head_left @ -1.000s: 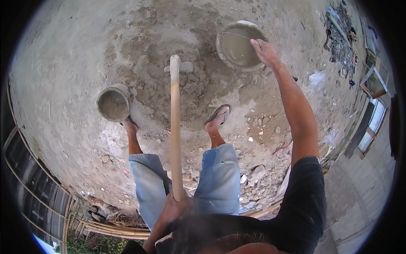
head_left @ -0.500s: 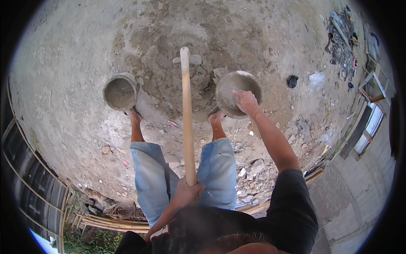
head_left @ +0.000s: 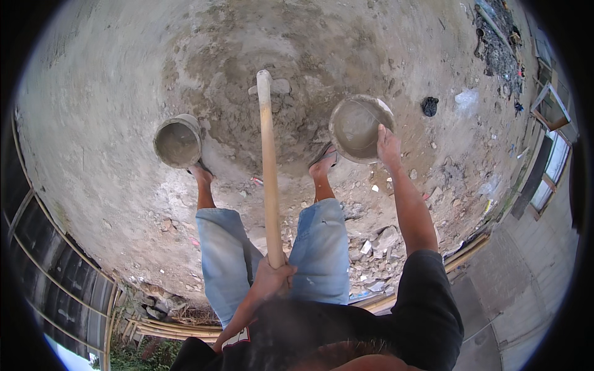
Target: The person mixes cement by hand using a hoe, pouring water from a bucket into a pile of dry mixture and stirring it together.
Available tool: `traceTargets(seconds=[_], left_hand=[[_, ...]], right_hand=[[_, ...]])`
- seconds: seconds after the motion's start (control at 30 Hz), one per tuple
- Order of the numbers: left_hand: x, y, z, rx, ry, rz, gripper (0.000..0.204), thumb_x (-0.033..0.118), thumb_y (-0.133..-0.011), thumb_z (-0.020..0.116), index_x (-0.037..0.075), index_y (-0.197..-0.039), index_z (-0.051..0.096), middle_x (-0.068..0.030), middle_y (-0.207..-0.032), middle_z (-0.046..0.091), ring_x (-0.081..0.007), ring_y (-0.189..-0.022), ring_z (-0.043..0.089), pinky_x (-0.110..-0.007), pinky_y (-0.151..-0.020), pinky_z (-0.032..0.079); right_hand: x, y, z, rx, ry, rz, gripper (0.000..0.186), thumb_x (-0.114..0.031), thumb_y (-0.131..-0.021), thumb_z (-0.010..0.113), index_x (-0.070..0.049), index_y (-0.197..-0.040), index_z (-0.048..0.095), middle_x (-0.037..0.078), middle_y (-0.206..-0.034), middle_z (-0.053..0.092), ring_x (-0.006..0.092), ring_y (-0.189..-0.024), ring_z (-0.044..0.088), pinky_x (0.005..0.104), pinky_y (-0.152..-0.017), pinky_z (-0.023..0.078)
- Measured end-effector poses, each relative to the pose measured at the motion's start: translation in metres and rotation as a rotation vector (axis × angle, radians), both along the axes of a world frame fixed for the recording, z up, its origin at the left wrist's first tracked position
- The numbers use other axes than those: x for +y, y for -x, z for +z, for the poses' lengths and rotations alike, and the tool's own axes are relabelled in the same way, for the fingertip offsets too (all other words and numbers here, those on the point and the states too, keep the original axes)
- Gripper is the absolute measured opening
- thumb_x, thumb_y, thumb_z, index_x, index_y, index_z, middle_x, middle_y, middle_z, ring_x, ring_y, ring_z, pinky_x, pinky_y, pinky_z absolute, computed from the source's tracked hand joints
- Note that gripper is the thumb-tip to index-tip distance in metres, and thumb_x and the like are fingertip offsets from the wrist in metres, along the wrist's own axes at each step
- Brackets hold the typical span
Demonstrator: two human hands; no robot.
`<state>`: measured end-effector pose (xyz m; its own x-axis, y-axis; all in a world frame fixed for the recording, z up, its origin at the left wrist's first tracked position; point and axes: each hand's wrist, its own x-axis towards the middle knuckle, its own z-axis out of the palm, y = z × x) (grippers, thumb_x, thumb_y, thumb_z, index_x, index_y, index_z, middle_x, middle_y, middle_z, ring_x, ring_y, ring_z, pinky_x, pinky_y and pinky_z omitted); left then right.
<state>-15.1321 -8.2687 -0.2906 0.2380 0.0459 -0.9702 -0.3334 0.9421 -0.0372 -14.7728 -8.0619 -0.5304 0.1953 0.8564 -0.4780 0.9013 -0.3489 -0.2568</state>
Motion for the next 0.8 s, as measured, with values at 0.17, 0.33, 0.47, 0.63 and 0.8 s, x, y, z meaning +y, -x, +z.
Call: traceTargets(seconds=[0.17,0.33,0.47,0.63,0.8], left_hand=[[0.009,-0.005,-0.001,-0.051,0.020,-0.012,0.017,-0.004,-0.077,0.061,0.003,-0.084,0.047,-0.0081,-0.062,0.054,-0.0163,-0.051,0.055,-0.031,-0.045,0.047],[0.005,-0.004,0.000,-0.011,0.072,0.001,0.015,-0.002,-0.078,0.060,0.004,-0.085,0.048,-0.0081,-0.061,0.054,-0.0158,-0.050,0.055,-0.031,-0.045,0.046],[0.007,-0.006,0.001,0.000,0.032,0.004,0.012,0.000,-0.080,0.061,0.003,-0.081,0.049,-0.0075,-0.060,0.056,-0.0145,-0.049,0.054,-0.029,-0.043,0.044],[0.018,-0.008,0.003,-0.001,0.048,-0.003,0.012,0.002,-0.083,0.061,0.003,-0.080,0.049,-0.0064,-0.060,0.056,-0.0126,-0.047,0.053,-0.027,-0.042,0.041],[0.018,-0.006,0.006,-0.039,0.104,-0.010,0.012,0.003,-0.083,0.061,0.004,-0.080,0.050,-0.0051,-0.060,0.055,-0.0111,-0.047,0.052,-0.026,-0.040,0.039]], right_hand=[[-0.019,-0.115,-0.040,-0.157,-0.055,-0.259,0.059,-0.044,-0.099,0.033,0.003,-0.085,0.064,0.027,-0.083,0.063,0.0460,-0.079,0.060,0.0509,-0.072,0.046],[-0.030,-0.145,-0.083,0.135,-0.015,-0.795,0.054,-0.041,-0.099,0.037,0.003,-0.087,0.065,0.018,-0.078,0.067,0.0318,-0.077,0.065,0.0433,-0.069,0.050],[-0.033,-0.142,-0.100,0.257,-0.094,-0.896,0.048,-0.040,-0.098,0.041,0.002,-0.096,0.063,0.013,-0.079,0.065,0.0237,-0.074,0.064,0.0378,-0.066,0.051],[-0.052,-0.174,-0.116,0.260,-0.019,-1.011,0.043,-0.038,-0.095,0.048,0.001,-0.106,0.062,0.016,-0.089,0.066,0.0308,-0.084,0.064,0.0431,-0.076,0.050],[-0.074,-0.161,-0.101,-0.414,0.215,-0.633,0.050,-0.039,-0.089,0.058,0.000,-0.120,0.057,0.023,-0.106,0.062,0.0373,-0.103,0.058,0.0493,-0.093,0.042]])
